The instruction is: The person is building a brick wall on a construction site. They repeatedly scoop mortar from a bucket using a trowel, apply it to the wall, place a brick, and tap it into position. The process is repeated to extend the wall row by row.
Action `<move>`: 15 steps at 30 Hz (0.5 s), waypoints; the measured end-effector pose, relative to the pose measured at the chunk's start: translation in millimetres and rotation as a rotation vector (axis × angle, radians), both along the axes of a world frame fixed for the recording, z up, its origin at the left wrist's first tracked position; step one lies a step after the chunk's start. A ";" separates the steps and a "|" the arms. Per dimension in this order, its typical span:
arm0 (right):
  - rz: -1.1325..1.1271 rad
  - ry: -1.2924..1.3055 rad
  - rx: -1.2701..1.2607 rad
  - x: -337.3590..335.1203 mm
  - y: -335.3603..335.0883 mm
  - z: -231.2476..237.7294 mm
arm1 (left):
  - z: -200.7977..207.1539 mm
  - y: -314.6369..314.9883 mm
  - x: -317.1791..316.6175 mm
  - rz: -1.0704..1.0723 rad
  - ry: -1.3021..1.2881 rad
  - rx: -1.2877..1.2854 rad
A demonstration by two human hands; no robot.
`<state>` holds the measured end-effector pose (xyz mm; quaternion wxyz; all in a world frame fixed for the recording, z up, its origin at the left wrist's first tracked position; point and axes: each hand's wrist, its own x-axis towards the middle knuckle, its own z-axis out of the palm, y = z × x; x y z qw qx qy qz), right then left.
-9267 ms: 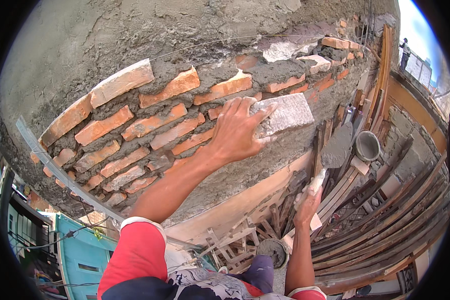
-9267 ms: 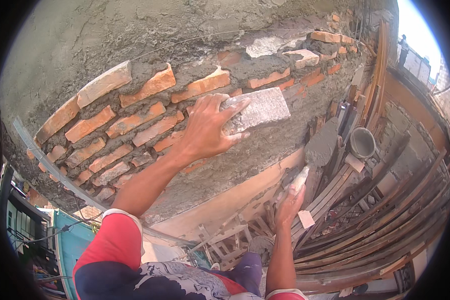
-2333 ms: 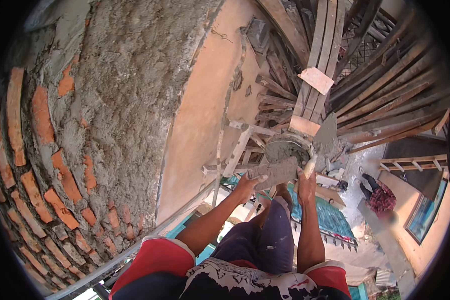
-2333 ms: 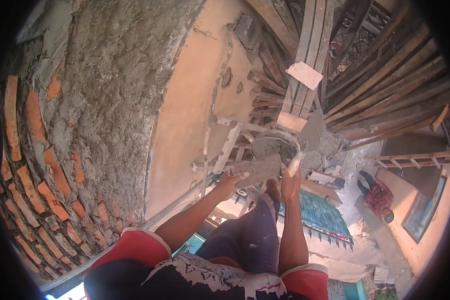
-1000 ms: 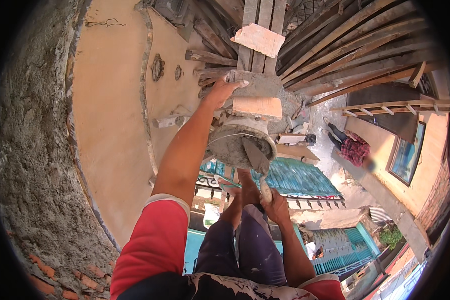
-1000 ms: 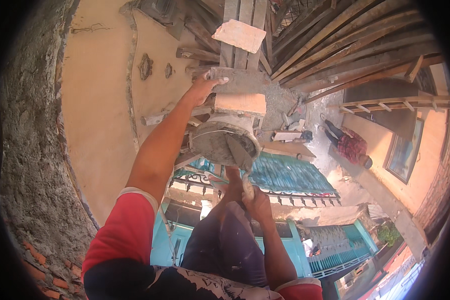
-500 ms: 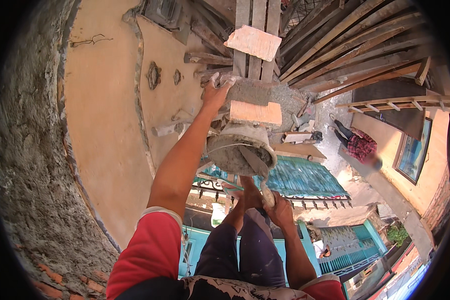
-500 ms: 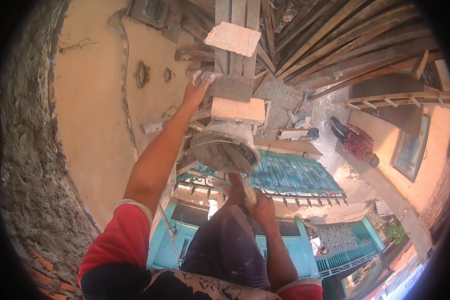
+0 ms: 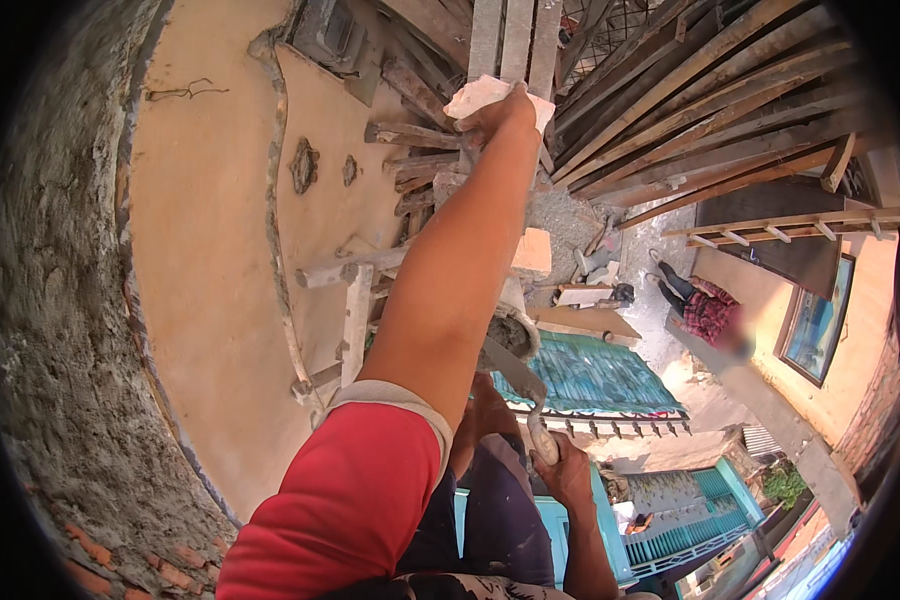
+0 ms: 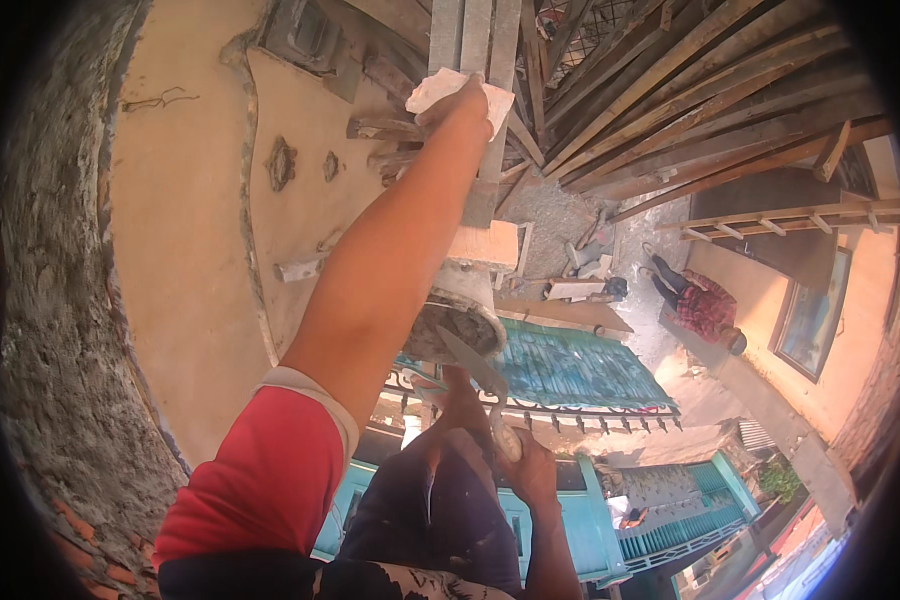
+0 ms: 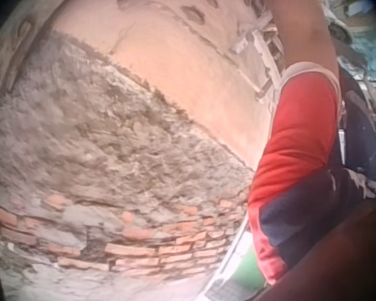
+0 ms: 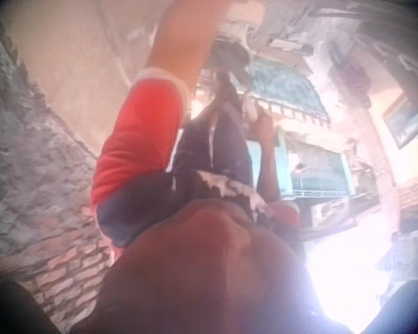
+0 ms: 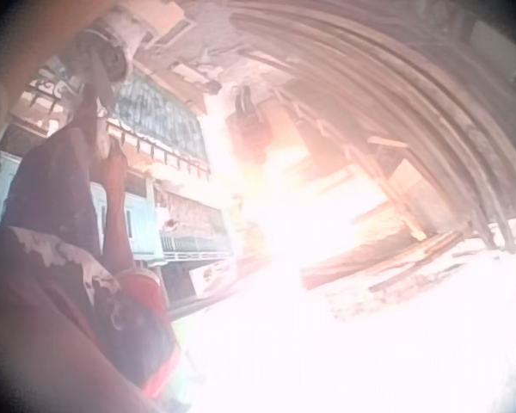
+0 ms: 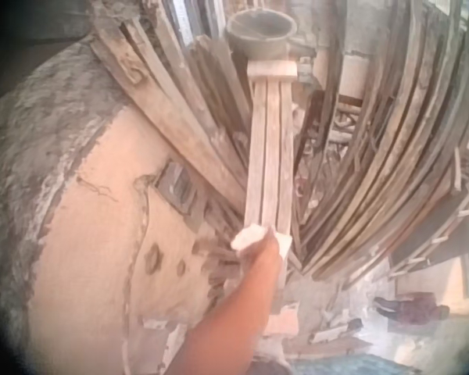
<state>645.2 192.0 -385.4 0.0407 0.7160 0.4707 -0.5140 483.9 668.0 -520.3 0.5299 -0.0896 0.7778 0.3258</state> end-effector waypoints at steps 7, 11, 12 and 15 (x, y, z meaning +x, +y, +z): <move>-0.253 0.043 0.322 15.8 5.8 18.2 | -11.9 -90.1 -69.5 -0.342 -0.012 0.539; -0.161 -0.093 0.413 -3.6 76.7 9.8 | 19.9 -156.0 -133.0 -0.801 0.384 0.542; -0.059 -0.101 0.516 -13.7 93.4 6.8 | 32.4 -172.1 -144.2 -0.920 0.473 0.503; 0.194 -0.032 0.642 -48.8 137.4 5.6 | 80.0 -211.5 -167.7 -1.160 0.702 0.417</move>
